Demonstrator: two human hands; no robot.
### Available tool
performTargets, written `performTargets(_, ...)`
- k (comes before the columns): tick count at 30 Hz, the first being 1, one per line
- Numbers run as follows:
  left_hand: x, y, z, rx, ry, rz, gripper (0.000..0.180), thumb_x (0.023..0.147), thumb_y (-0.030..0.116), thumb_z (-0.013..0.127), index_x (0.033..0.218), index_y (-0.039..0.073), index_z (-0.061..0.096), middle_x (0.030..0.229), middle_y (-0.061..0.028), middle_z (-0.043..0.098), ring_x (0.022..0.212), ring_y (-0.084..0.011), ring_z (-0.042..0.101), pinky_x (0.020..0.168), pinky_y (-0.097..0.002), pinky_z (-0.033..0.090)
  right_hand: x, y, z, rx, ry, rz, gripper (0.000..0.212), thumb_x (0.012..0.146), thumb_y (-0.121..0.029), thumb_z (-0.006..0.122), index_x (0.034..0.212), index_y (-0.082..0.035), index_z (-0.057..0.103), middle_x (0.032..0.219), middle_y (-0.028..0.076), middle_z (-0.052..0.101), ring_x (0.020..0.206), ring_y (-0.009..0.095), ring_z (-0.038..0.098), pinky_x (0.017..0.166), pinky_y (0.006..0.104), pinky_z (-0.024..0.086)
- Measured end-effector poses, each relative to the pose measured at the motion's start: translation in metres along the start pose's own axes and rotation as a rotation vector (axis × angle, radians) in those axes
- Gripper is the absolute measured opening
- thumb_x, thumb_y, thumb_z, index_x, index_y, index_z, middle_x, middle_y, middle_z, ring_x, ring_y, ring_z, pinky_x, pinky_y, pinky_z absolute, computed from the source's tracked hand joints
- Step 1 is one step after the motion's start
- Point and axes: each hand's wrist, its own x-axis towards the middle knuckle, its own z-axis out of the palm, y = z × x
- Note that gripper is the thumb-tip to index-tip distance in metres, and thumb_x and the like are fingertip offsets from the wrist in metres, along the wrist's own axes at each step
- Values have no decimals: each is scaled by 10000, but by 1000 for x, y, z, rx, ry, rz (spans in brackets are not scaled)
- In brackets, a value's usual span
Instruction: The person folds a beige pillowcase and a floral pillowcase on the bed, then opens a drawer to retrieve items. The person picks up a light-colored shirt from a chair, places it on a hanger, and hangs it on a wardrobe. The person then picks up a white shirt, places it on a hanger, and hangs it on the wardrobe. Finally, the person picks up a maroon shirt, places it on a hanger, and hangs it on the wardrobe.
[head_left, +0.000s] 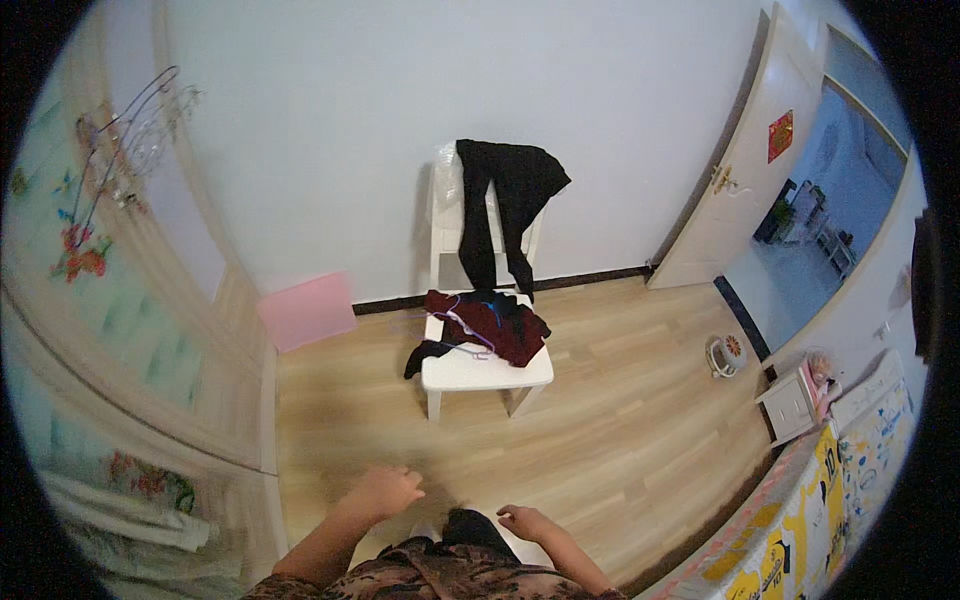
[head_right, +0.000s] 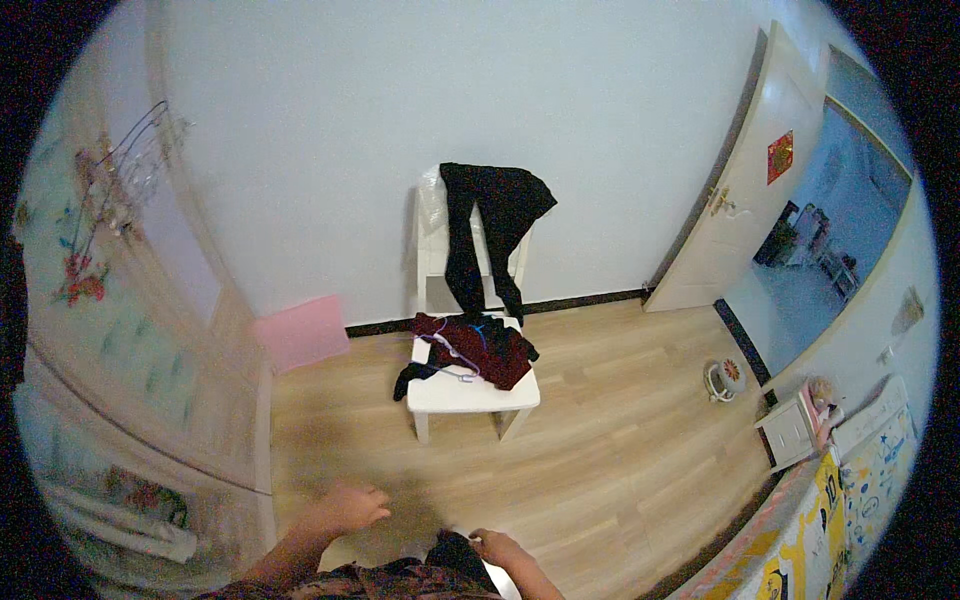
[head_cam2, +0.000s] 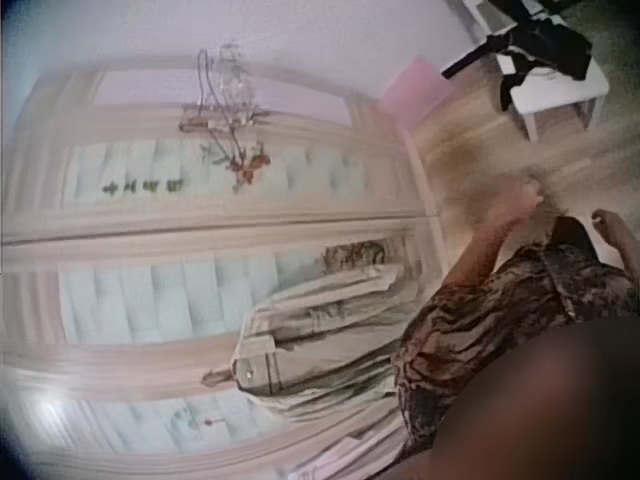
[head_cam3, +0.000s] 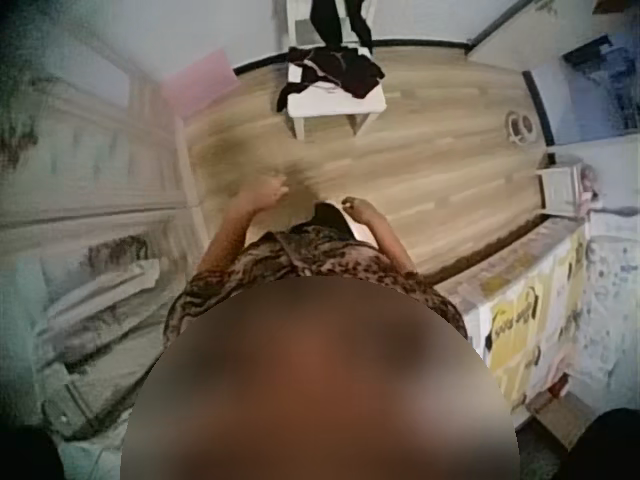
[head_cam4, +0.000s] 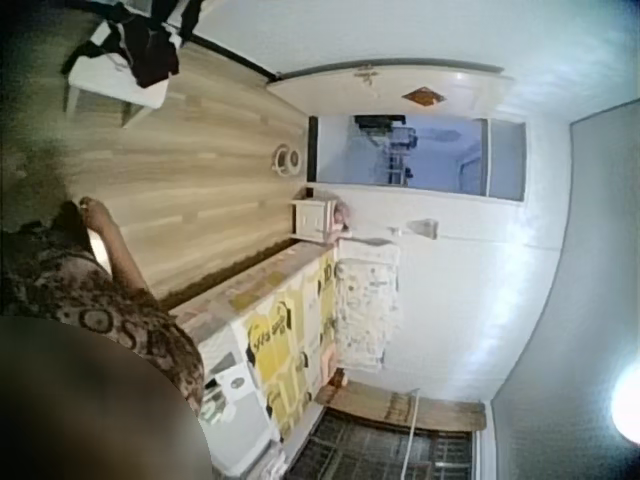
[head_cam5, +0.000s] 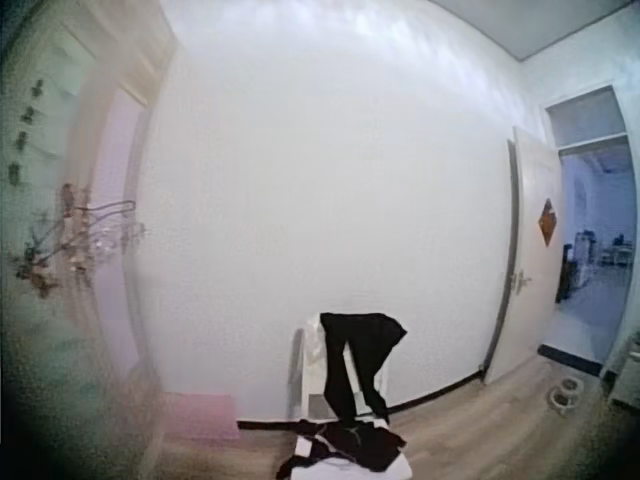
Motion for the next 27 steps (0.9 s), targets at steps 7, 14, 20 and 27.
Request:
performTargets(7, 132, -40, 13, -211, -173, 38, 318, 831, 328, 424, 970, 63, 530, 912, -173, 551, 864, -333, 524, 734, -435, 410, 66, 61, -66, 27, -30, 37, 324, 800, -324, 476, 1024, -98, 535, 929, 152, 585, 869, 307, 553, 762, 377, 434)
performTargets(14, 243, -81, 27, -746, -139, 25, 290, 818, 267, 471, 960, 26, 550, 872, -149, 574, 786, -253, 538, 700, -342, 421, 172, 83, -163, 55, 53, 2, 291, 805, -288, 446, 960, -72, 564, 903, 149, 585, 813, 296, 558, 726, 372, 440)
performTargets(20, 329, -130, 54, -923, -119, -215, 278, 809, 261, 511, 956, 30, 558, 852, -60, 583, 721, -142, 537, 610, -292, 442, 286, 100, -182, 86, 110, -34, 259, 782, -269, 508, 916, -57, 574, 756, 104, 617, 632, 178, 598, 601, 314, 476)
performTargets(27, 417, -180, 68, -1330, -83, -518, 290, 834, 257, 481, 1007, 30, 533, 919, -49, 570, 751, -147, 537, 626, -284, 455, 400, 106, -218, 63, 170, 67, 300, 745, -294, 549, 916, -51, 585, 808, 140, 607, 755, 237, 590, 692, 348, 459)
